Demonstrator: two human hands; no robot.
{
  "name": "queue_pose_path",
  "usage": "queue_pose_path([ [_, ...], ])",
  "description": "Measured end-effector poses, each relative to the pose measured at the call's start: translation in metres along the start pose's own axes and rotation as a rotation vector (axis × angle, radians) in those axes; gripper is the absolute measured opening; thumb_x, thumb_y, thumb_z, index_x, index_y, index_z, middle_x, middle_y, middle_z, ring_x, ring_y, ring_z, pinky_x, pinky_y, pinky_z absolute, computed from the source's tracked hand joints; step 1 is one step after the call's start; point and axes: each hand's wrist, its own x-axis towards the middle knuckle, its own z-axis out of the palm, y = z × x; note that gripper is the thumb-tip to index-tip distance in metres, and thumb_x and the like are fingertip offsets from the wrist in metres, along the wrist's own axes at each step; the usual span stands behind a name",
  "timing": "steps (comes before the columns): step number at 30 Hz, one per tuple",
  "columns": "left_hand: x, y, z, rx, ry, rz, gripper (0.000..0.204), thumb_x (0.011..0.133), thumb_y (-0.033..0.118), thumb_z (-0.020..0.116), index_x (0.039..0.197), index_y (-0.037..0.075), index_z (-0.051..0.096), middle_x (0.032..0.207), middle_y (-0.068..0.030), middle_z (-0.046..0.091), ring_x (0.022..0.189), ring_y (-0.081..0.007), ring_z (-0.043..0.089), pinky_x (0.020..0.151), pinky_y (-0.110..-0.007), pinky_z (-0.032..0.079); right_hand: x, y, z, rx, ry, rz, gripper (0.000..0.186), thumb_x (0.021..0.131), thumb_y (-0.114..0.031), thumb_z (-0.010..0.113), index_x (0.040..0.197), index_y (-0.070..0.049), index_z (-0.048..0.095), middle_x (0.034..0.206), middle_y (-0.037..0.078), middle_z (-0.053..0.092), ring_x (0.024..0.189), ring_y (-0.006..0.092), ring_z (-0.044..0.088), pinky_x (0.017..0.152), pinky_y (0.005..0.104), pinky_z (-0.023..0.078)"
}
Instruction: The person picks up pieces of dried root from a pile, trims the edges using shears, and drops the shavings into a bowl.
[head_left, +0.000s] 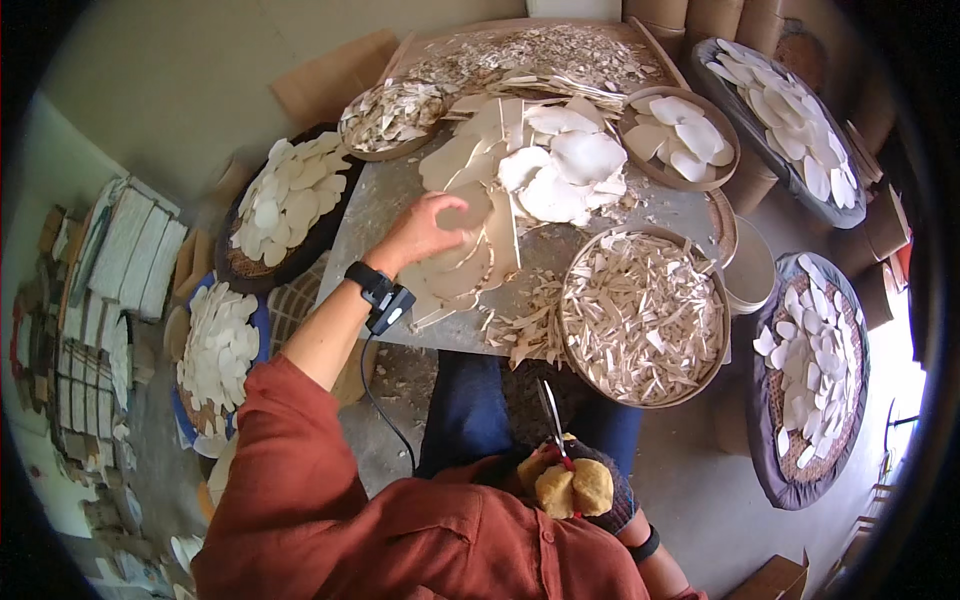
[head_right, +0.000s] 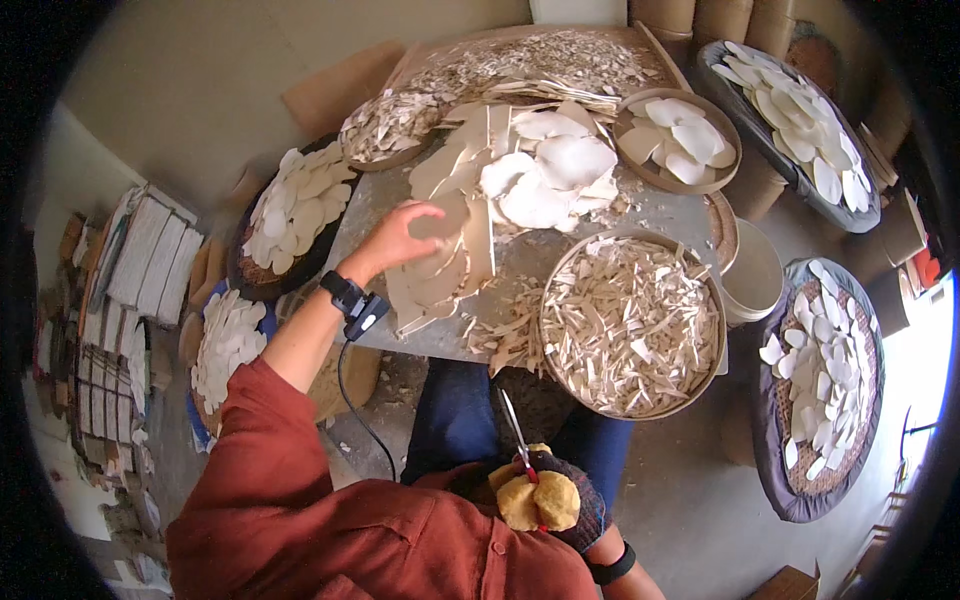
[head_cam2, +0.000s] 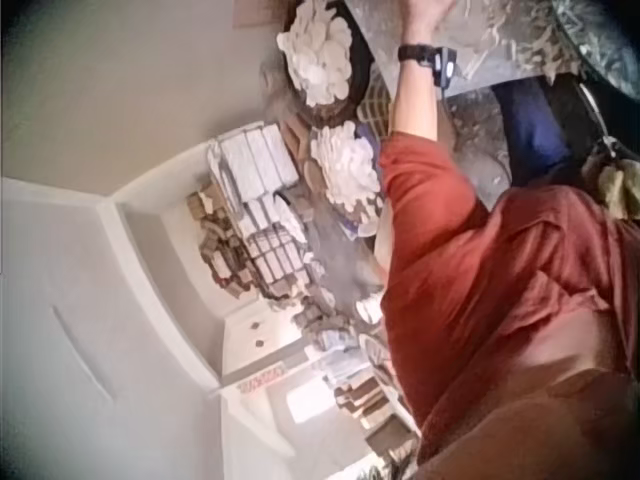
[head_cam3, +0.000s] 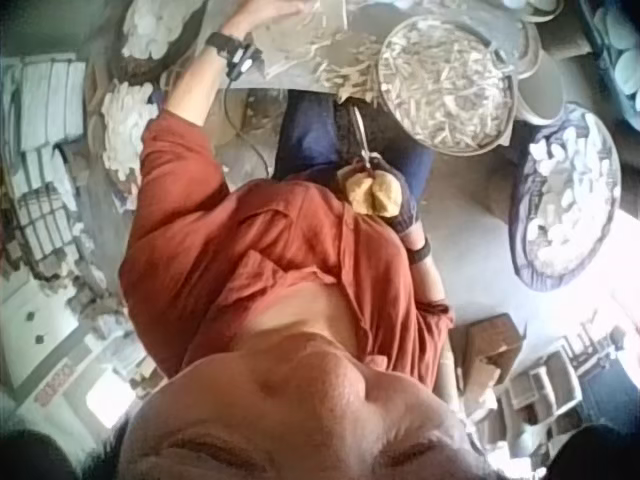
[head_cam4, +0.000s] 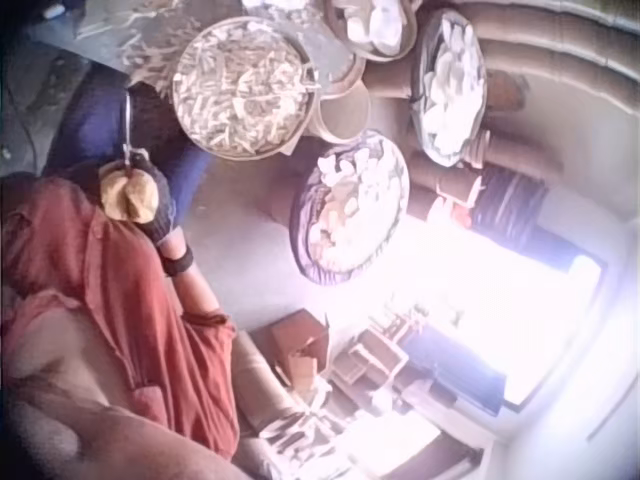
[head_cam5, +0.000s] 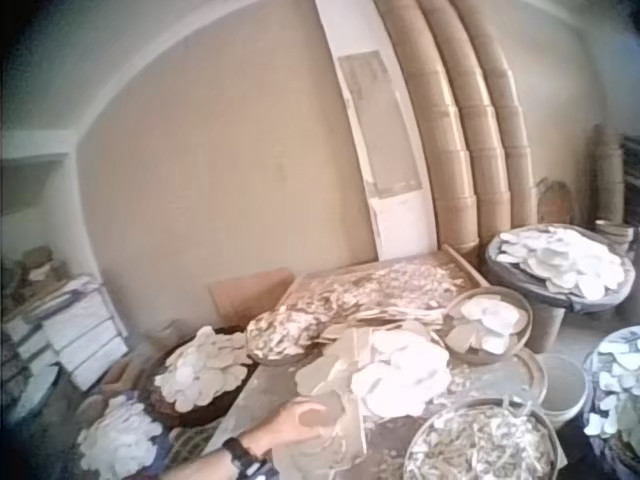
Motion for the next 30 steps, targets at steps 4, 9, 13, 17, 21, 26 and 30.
queue_pose_path([
  [4, -0.007, -0.036, 0.01, 0.069, -0.286, -0.084, 0.1, 0.06, 0.029, 0.077, 0.139, 0.008, 0.021, 0.139, -0.0198, 0.026, 0.131, -0.0313, 0.022, 0.106, -0.036, 0.023, -0.002, 0.004, 0.002, 0.077, 0.078, 0.086, 0.035, 0.076, -0.012, 0.065, 0.109, -0.004, 0.056, 0.103, 0.009, 0.061, 0.095, 0.0193, 0.059, 0.084, 0.0295, 0.045],
  [9, -0.015, -0.061, 0.027, -0.135, -0.132, -0.1, 0.099, 0.057, 0.036, 0.081, 0.136, 0.007, 0.029, 0.134, -0.0198, 0.033, 0.128, -0.0305, 0.028, 0.104, -0.037, 0.027, 0.001, 0.006, 0.005, 0.086, 0.108, 0.223, 0.026, 0.085, -0.001, 0.051, 0.11, -0.003, 0.053, 0.103, 0.003, 0.056, 0.095, 0.0108, 0.053, 0.084, 0.0252, 0.044],
  [13, -0.024, -0.058, 0.017, -0.102, -0.113, -0.063, 0.088, 0.058, 0.039, 0.08, 0.13, 0.008, 0.039, 0.129, -0.0202, 0.037, 0.123, -0.0327, 0.034, 0.101, -0.038, 0.031, 0.014, -0.013, 0.011, -0.001, 0.125, 0.106, 0.03, 0.078, -0.012, 0.062, 0.107, -0.004, 0.057, 0.103, 0.008, 0.06, 0.096, 0.0171, 0.056, 0.085, 0.0279, 0.043],
  [17, -0.032, -0.041, 0.019, 0.013, -0.008, -0.023, 0.066, 0.062, 0.036, 0.076, 0.116, 0.007, 0.053, 0.115, -0.0145, 0.05, 0.108, -0.029, 0.049, 0.091, -0.035, 0.04, 0.016, 0.001, 0.009, 0.093, 0.102, 0.187, 0.031, 0.078, -0.017, 0.063, 0.105, -0.003, 0.056, 0.103, 0.01, 0.059, 0.096, 0.0202, 0.056, 0.086, 0.0295, 0.043],
  [21, -0.039, -0.029, 0.015, 0.023, 0.126, -0.026, 0.044, 0.067, 0.025, 0.074, 0.103, 0.002, 0.06, 0.102, -0.0096, 0.057, 0.094, -0.0213, 0.057, 0.08, -0.032, 0.045, 0.017, 0.008, 0.009, 0.048, 0.057, 0.148, 0.033, 0.077, -0.023, 0.064, 0.102, -0.002, 0.056, 0.101, 0.011, 0.059, 0.095, 0.0224, 0.056, 0.085, 0.0315, 0.043],
  [26, -0.029, -0.007, -0.011, -0.109, 0.325, 0.045, 0.024, 0.075, 0.013, 0.067, 0.095, -0.001, 0.062, 0.085, -0.006, 0.061, 0.078, -0.0144, 0.059, 0.071, -0.026, 0.046, 0.015, 0.004, 0.007, -0.006, 0.031, 0.057, 0.033, 0.078, -0.022, 0.063, 0.103, -0.002, 0.055, 0.1, 0.011, 0.058, 0.095, 0.0228, 0.056, 0.085, 0.0322, 0.043],
  [30, -0.024, 0.025, -0.022, -0.204, 0.525, 0.091, 0.014, 0.083, 0.006, 0.059, 0.093, -0.004, 0.061, 0.08, -0.0029, 0.063, 0.072, -0.0065, 0.056, 0.065, -0.02, 0.045, 0.009, 0.006, 0.004, 0.056, 0.122, 0.135, 0.032, 0.078, -0.018, 0.063, 0.104, -0.003, 0.054, 0.098, 0.009, 0.058, 0.093, 0.0211, 0.056, 0.084, 0.0313, 0.043],
])
